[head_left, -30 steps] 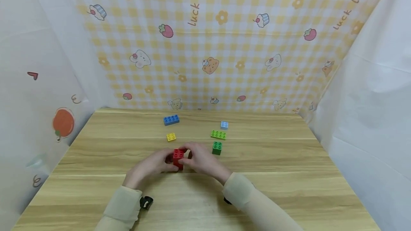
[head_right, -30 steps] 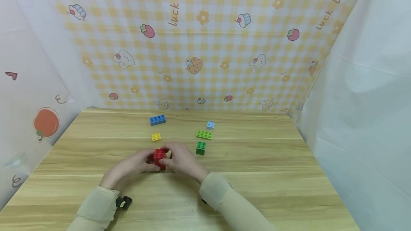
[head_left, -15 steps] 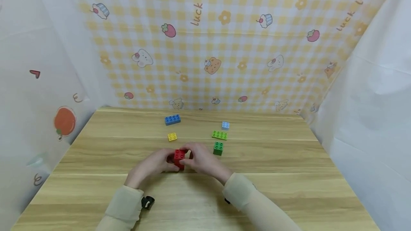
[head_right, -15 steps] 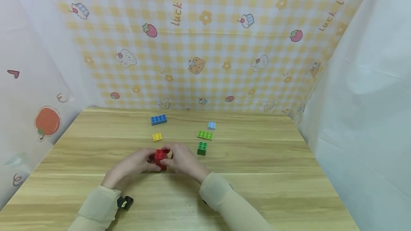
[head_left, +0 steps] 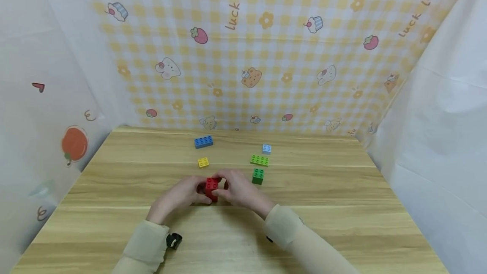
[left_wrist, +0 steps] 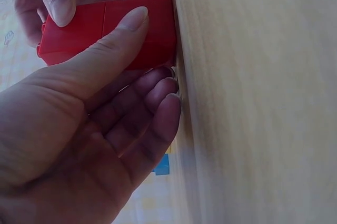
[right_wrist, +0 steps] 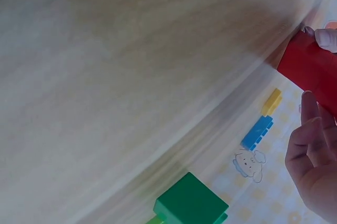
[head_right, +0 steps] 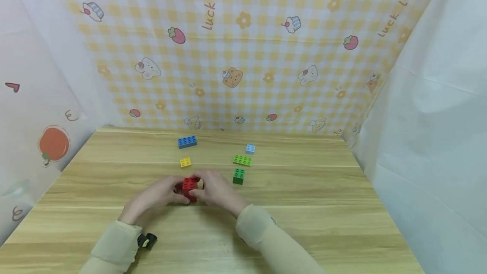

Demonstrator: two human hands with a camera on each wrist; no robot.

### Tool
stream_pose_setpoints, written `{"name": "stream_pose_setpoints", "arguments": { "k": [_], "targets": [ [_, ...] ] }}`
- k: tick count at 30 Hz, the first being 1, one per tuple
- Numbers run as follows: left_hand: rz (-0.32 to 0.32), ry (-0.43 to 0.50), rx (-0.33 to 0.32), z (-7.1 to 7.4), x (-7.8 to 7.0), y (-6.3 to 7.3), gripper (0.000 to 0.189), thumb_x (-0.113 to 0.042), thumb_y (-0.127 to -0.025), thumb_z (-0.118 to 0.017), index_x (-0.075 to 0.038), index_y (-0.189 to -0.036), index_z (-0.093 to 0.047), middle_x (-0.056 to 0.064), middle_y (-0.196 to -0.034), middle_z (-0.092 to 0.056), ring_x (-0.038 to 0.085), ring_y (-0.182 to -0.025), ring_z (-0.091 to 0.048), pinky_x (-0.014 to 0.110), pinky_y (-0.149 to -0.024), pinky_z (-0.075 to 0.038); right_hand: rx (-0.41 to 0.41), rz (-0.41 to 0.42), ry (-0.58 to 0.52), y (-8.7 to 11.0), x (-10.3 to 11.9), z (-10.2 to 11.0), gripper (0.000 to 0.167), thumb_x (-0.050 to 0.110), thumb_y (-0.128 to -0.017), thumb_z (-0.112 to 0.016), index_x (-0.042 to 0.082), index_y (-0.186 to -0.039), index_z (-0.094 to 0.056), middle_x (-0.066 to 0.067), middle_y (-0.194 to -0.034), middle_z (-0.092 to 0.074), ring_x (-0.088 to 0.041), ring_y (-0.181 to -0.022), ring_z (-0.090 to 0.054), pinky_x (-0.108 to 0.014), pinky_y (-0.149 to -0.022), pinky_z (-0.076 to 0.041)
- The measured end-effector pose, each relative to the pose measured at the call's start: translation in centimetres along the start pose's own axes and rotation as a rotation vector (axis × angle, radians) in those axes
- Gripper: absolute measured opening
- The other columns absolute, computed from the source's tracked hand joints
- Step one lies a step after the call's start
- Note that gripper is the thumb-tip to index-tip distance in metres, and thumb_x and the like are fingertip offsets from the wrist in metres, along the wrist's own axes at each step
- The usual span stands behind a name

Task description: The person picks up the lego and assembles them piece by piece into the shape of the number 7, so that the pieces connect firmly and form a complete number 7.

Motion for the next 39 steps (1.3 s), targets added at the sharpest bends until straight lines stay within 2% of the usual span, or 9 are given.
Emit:
{"name": "stream_pose_setpoints", "arguments": {
  "k": [11,21,27,31,34,39],
  "targets": [
    [0.026,0.011,-0.007,-0.1,0.1,0.1,0.018,-0.015,-0.083,-0.079,-0.016,-0.097,-0.067,-0.01,-0.085,-0.064,0.01,-0.078,-0.059,0.031,-0.07,-0.048,-0.006,0.012,-0.03,0.1,-0.3,-0.3,0.024,0.023,-0.09,-0.074,0.017,-0.112,-0.066,0.01,-0.09,-0.062,-0.005,-0.067,-0.054,-0.022,-0.054,-0.046],
    [0.022,0.014,0.005,-0.1,0.1,0.1,0.018,-0.017,-0.085,-0.078,-0.017,-0.099,-0.067,-0.012,-0.086,-0.064,0.01,-0.078,-0.058,0.031,-0.071,-0.048,0.025,-0.004,0.006,0.0,0.0,0.0,0.023,0.023,-0.089,-0.075,0.016,-0.109,-0.066,0.009,-0.085,-0.063,-0.006,-0.062,-0.054,-0.023,-0.051,-0.046],
    [0.008,0.015,0.012,0.0,0.0,0.0,0.015,-0.019,-0.086,-0.076,-0.019,-0.098,-0.067,-0.012,-0.086,-0.064,0.01,-0.077,-0.058,0.031,-0.071,-0.048,0.019,-0.004,0.02,0.0,0.2,0.6,0.022,0.025,-0.087,-0.077,0.019,-0.106,-0.067,0.011,-0.088,-0.064,-0.006,-0.068,-0.056,-0.023,-0.058,-0.047],
    [0.007,0.005,0.01,0.0,-0.2,0.0,0.017,-0.018,-0.086,-0.077,-0.019,-0.099,-0.067,-0.012,-0.085,-0.064,0.01,-0.077,-0.058,0.032,-0.072,-0.048,0.027,-0.022,0.014,0.5,-0.2,1.1,0.03,0.029,-0.087,-0.077,0.019,-0.113,-0.067,0.004,-0.102,-0.066,-0.011,-0.082,-0.06,-0.026,-0.069,-0.048],
    [0.022,-0.007,0.011,-0.1,-0.2,0.1,0.018,-0.018,-0.086,-0.077,-0.018,-0.099,-0.066,-0.011,-0.085,-0.063,0.009,-0.076,-0.058,0.032,-0.071,-0.048,0.027,-0.044,-0.015,1.4,-1.1,1.9,0.039,0.03,-0.087,-0.076,0.015,-0.122,-0.065,-0.005,-0.112,-0.066,-0.016,-0.09,-0.061,-0.03,-0.076,-0.049],
    [0.051,-0.021,0.008,-0.4,-0.3,0.0,0.016,-0.018,-0.086,-0.077,-0.018,-0.096,-0.064,-0.01,-0.083,-0.062,0.009,-0.073,-0.055,0.032,-0.069,-0.047,-0.06,-0.058,-0.108,2.9,-3.0,4.0,0.039,0.022,-0.089,-0.074,0.006,-0.123,-0.064,-0.014,-0.112,-0.065,-0.02,-0.087,-0.06,-0.034,-0.074,-0.049]
  ]
}}
Point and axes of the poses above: each hand's wrist, its own y-axis away from the middle knuckle, its own z-axis out of the back of the hand, x = y × z, the point moved 3 cm from there along -y, towards the middle knuckle
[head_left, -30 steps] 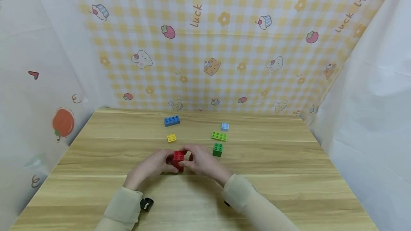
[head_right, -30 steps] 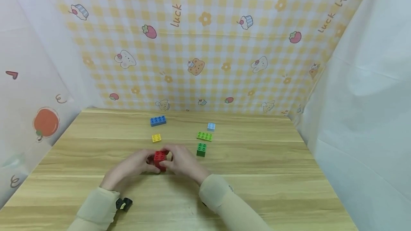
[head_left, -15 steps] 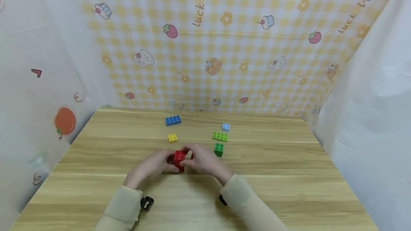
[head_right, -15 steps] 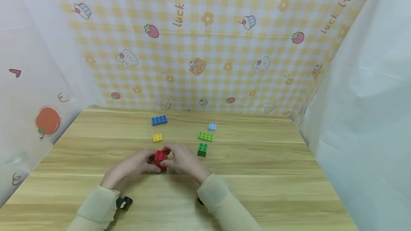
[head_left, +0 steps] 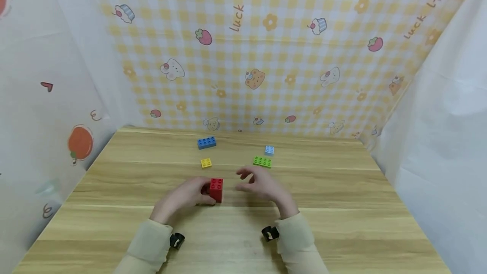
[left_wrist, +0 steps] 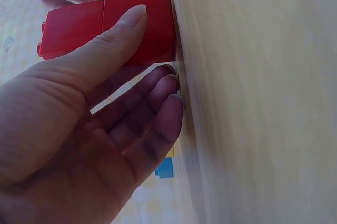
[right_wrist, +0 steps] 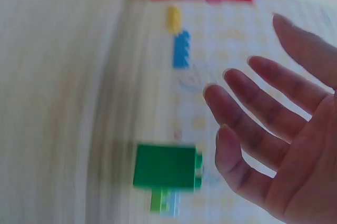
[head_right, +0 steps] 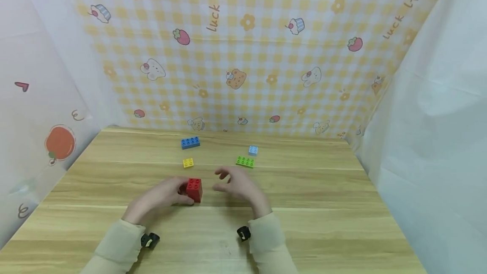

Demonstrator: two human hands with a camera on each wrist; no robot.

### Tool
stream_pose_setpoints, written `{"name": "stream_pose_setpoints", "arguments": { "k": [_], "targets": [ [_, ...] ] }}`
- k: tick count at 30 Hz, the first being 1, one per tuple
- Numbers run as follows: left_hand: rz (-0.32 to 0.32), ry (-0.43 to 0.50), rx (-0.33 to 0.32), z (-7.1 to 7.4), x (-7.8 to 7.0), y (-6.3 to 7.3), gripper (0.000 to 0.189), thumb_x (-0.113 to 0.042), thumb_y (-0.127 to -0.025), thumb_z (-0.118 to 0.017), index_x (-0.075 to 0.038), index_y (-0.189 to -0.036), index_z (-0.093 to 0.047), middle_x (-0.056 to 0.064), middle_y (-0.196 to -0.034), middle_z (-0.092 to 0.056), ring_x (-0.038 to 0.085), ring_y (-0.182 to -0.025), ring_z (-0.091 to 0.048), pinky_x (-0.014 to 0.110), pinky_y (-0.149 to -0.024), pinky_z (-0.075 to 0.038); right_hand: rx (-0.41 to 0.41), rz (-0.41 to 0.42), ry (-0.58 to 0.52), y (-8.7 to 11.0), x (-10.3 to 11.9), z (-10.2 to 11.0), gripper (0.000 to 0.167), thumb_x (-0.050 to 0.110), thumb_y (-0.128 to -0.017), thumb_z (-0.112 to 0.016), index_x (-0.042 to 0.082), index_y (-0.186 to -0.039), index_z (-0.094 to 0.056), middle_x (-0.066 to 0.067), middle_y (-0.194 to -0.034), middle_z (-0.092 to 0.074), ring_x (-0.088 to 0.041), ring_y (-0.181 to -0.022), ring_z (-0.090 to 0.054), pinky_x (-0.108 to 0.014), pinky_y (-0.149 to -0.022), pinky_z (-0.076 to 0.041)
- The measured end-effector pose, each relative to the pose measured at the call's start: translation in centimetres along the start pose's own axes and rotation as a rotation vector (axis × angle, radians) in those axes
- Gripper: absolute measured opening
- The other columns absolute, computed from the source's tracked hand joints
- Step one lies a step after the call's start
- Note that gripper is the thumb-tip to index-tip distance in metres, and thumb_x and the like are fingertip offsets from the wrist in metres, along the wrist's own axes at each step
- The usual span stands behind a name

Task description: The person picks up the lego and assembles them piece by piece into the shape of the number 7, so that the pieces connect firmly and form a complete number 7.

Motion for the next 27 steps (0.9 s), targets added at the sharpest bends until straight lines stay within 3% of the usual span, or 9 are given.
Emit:
{"name": "stream_pose_setpoints", "arguments": {
  "k": [7,12,18,27],
  "targets": [
    [0.0,0.003,-0.008,-0.4,-0.3,-0.2,0.019,-0.02,-0.085,-0.078,-0.016,-0.097,-0.064,-0.009,-0.083,-0.062,0.01,-0.074,-0.055,0.032,-0.068,-0.047,-0.205,-0.09,-0.041,1.5,-2.4,2.8,0.031,0.015,-0.089,-0.074,0.007,-0.118,-0.066,-0.005,-0.098,-0.064,-0.019,-0.077,-0.057,-0.033,-0.062,-0.047],
    [-0.002,0.003,-0.009,-0.7,-0.3,-0.3,0.02,-0.021,-0.085,-0.078,-0.016,-0.098,-0.063,-0.008,-0.083,-0.061,0.01,-0.075,-0.055,0.032,-0.068,-0.047,-0.286,-0.151,-0.064,2.3,-4.1,3.3,0.036,0.011,-0.087,-0.075,0.004,-0.12,-0.065,-0.013,-0.108,-0.061,-0.019,-0.077,-0.055,-0.033,-0.061,-0.047],
    [-0.015,0.006,0.002,-0.9,-0.3,-0.4,0.02,-0.02,-0.086,-0.077,-0.016,-0.099,-0.062,-0.007,-0.083,-0.06,0.011,-0.076,-0.054,0.032,-0.067,-0.047,-0.289,-0.195,-0.063,2.2,-5.6,2.7,0.043,0.014,-0.087,-0.076,0.005,-0.126,-0.061,-0.016,-0.119,-0.058,-0.019,-0.082,-0.057,-0.033,-0.064,-0.048],
    [-0.023,0.031,0.009,-0.9,-0.6,-0.4,0.022,-0.018,-0.086,-0.077,-0.013,-0.102,-0.062,-0.006,-0.086,-0.06,0.012,-0.078,-0.054,0.033,-0.069,-0.046,-0.259,-0.263,-0.081,1.7,-6.5,1.6,0.046,0.015,-0.086,-0.076,0.005,-0.128,-0.06,-0.011,-0.116,-0.059,-0.025,-0.096,-0.062,-0.037,-0.071,-0.052]
  ]
}}
Point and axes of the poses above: each hand's wrist, its own y-axis away from the middle knuckle, its own z-axis out of the back of the hand, x = y × z, the point moved 3 cm from there along -y, towards the middle knuckle
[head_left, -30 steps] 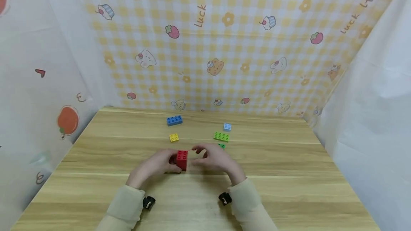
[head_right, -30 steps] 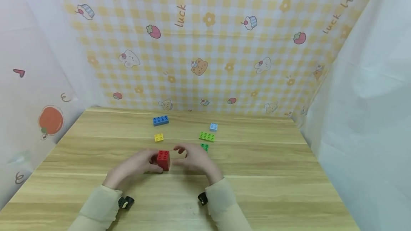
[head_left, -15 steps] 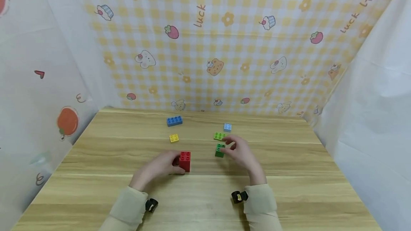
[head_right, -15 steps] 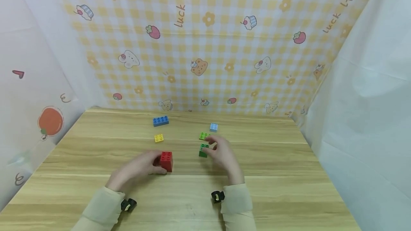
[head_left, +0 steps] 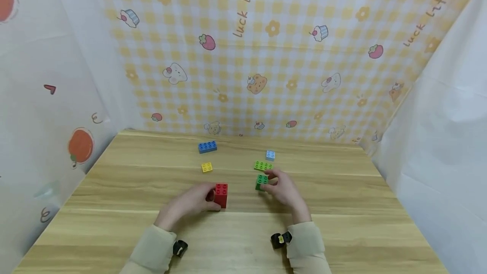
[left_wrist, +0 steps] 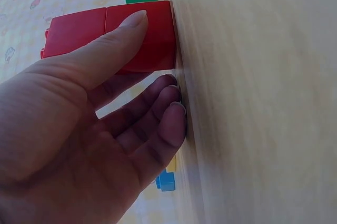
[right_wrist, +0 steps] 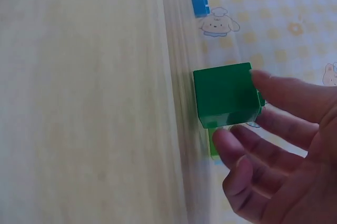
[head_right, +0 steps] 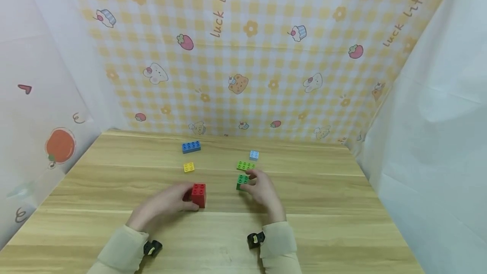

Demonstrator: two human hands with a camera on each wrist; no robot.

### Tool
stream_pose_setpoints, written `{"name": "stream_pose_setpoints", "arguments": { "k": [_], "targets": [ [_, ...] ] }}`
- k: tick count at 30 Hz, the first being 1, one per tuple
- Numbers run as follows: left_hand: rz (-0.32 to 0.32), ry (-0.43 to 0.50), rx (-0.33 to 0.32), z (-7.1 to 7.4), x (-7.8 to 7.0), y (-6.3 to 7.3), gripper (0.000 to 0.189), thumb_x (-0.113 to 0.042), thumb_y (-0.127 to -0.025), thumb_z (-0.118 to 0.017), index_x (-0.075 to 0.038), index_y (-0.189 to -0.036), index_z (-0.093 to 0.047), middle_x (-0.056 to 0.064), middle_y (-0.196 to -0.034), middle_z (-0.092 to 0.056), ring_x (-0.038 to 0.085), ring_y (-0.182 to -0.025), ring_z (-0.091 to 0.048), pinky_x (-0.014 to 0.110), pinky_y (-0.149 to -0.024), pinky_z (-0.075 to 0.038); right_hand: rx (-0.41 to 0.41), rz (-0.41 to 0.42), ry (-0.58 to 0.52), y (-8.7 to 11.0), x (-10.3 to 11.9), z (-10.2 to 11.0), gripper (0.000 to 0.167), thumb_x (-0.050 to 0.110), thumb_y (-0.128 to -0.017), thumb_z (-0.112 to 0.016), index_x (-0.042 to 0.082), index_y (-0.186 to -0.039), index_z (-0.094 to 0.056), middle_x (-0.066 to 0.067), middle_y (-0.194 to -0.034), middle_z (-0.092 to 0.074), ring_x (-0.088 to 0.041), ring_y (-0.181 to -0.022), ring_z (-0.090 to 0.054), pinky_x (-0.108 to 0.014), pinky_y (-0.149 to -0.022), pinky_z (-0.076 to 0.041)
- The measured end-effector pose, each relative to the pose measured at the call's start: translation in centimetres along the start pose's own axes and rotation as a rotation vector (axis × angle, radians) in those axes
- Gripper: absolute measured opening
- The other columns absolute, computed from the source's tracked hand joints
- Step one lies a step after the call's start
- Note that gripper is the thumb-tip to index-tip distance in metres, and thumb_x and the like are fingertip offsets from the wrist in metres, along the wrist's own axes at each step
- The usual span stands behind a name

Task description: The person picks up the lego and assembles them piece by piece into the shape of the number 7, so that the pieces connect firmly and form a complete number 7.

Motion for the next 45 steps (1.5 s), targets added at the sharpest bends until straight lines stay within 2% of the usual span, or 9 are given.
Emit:
{"name": "stream_pose_setpoints", "arguments": {
  "k": [11,16,27,32,36,45],
  "targets": [
    [-0.008,0.004,0.003,-0.3,-0.1,0.1,0.022,-0.017,-0.086,-0.077,-0.013,-0.102,-0.062,-0.006,-0.085,-0.059,0.012,-0.077,-0.054,0.032,-0.067,-0.046,0.012,-0.042,-0.004,0.2,-0.9,-0.2,0.034,0.012,-0.085,-0.077,0.003,-0.115,-0.064,-0.008,-0.1,-0.066,-0.021,-0.087,-0.063,-0.035,-0.068,-0.051],
    [-0.005,0.016,0.01,-0.4,0.0,0.0,0.023,-0.017,-0.086,-0.077,-0.012,-0.103,-0.062,-0.006,-0.086,-0.06,0.012,-0.078,-0.055,0.032,-0.068,-0.046,0.012,-0.061,-0.015,0.3,-0.9,-0.1,0.034,0.013,-0.086,-0.076,0.004,-0.116,-0.063,-0.007,-0.095,-0.066,-0.018,-0.082,-0.063,-0.034,-0.066,-0.05],
    [-0.026,0.013,0.009,-0.2,-0.1,-0.1,0.023,-0.017,-0.086,-0.077,-0.013,-0.103,-0.063,-0.007,-0.087,-0.06,0.012,-0.079,-0.055,0.032,-0.069,-0.046,-0.012,-0.05,-0.017,0.6,-0.2,0.5,0.032,0.017,-0.086,-0.077,0.007,-0.114,-0.064,-0.005,-0.103,-0.064,-0.017,-0.08,-0.061,-0.033,-0.063,-0.049],
    [-0.026,0.004,0.007,-0.2,-0.2,-0.1,0.023,-0.017,-0.086,-0.077,-0.012,-0.104,-0.062,-0.007,-0.087,-0.061,0.012,-0.08,-0.055,0.033,-0.07,-0.047,-0.031,-0.029,-0.014,0.7,0.2,0.8,0.033,0.02,-0.086,-0.077,0.01,-0.114,-0.065,-0.004,-0.11,-0.063,-0.017,-0.084,-0.061,-0.033,-0.065,-0.05],
    [-0.024,0.003,0.006,-0.1,-0.3,0.0,0.024,-0.017,-0.086,-0.076,-0.012,-0.105,-0.062,-0.006,-0.088,-0.061,0.012,-0.08,-0.055,0.033,-0.07,-0.047,-0.038,0.006,-0.01,0.8,1.1,1.1,0.038,0.023,-0.085,-0.077,0.009,-0.118,-0.064,-0.003,-0.109,-0.064,-0.017,-0.085,-0.061,-0.034,-0.065,-0.05],
    [-0.005,0.02,0.012,-0.2,0.1,0.0,0.026,-0.018,-0.087,-0.076,-0.011,-0.107,-0.062,-0.005,-0.09,-0.061,0.013,-0.082,-0.055,0.034,-0.072,-0.047,-0.025,0.088,-0.01,1.2,3.5,1.0,0.038,0.025,-0.085,-0.078,0.011,-0.118,-0.066,-0.002,-0.097,-0.066,-0.015,-0.078,-0.06,-0.033,-0.062,-0.049]
  ]
}}
Point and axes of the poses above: each hand's wrist, its own y-axis away from the middle knuckle, its own z-axis out of the back of the hand, x = y × z, the point moved 3 cm from there along -y, towards the middle knuckle
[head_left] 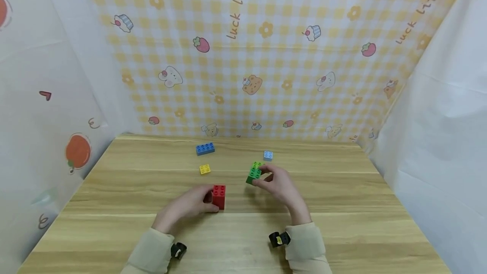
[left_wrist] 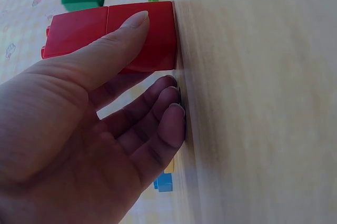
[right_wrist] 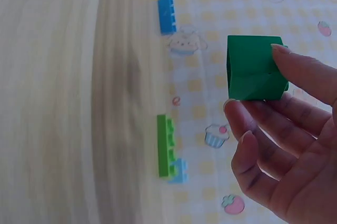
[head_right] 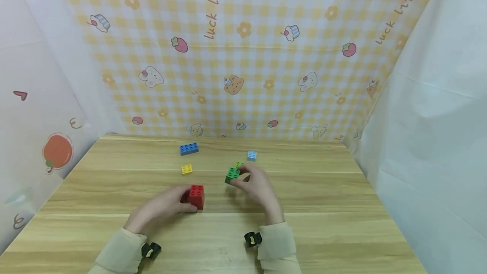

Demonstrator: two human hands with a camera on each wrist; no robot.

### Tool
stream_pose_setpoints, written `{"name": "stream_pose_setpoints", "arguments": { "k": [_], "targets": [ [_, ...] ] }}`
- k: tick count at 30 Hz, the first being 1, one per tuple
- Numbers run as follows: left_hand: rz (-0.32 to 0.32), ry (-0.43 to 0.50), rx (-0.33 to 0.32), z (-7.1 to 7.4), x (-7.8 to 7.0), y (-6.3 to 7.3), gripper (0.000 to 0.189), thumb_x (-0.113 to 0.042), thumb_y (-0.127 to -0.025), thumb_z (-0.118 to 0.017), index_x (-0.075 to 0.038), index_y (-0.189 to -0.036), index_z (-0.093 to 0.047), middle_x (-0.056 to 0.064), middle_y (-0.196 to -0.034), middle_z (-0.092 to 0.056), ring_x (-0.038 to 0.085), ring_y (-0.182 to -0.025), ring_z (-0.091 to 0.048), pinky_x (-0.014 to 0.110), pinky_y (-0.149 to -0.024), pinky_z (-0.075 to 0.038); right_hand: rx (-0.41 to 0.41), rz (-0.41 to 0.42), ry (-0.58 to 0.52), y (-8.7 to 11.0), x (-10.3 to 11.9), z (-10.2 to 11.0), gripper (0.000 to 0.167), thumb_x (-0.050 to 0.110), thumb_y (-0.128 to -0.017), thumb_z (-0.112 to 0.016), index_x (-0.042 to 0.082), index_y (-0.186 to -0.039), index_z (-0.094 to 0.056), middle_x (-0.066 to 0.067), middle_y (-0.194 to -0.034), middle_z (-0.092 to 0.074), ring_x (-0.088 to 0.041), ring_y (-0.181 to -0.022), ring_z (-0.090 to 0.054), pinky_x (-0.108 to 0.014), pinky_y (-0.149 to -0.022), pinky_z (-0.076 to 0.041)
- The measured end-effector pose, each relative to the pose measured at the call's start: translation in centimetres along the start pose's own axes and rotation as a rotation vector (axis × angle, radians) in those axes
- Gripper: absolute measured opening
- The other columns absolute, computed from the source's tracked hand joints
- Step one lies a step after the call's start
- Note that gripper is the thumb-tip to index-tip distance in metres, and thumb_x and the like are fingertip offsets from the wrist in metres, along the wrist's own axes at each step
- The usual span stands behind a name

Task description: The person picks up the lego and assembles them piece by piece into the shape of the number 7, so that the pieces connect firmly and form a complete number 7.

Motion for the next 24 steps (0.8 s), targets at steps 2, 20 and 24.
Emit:
{"name": "stream_pose_setpoints", "arguments": {
  "k": [2,20,24],
  "targets": [
    [0.007,-0.002,-0.001,0.0,0.1,0.0,0.026,-0.019,-0.087,-0.076,-0.012,-0.108,-0.062,-0.005,-0.091,-0.061,0.013,-0.082,-0.055,0.034,-0.071,-0.047,0.007,0.027,-0.008,0.1,0.7,-0.1,0.038,0.024,-0.085,-0.078,0.01,-0.118,-0.066,-0.002,-0.096,-0.066,-0.015,-0.078,-0.06,-0.033,-0.061,-0.05],
    [0.008,0.003,0.013,0.2,-0.1,0.0,0.029,-0.02,-0.087,-0.076,-0.013,-0.111,-0.062,-0.006,-0.095,-0.062,0.013,-0.087,-0.057,0.035,-0.077,-0.047,0.105,0.153,-0.039,0.6,3.7,-2.4,0.036,0.033,-0.088,-0.074,0.017,-0.118,-0.065,0.002,-0.104,-0.064,-0.014,-0.083,-0.06,-0.033,-0.062,-0.051],
    [0.009,0.007,0.019,0.1,0.0,0.0,0.031,-0.021,-0.087,-0.076,-0.014,-0.113,-0.062,-0.007,-0.096,-0.062,0.013,-0.089,-0.057,0.037,-0.078,-0.047,0.1,0.175,-0.041,0.8,4.0,-2.8,0.036,0.033,-0.088,-0.074,0.016,-0.118,-0.065,0.003,-0.104,-0.065,-0.013,-0.083,-0.059,-0.031,-0.063,-0.051]
  ]
}}
Point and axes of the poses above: each hand's wrist, its own y-axis away from the middle knuckle, its own z-axis out of the back of the hand, x = y × z, the point moved 3 cm from there along -y, towards the middle knuckle
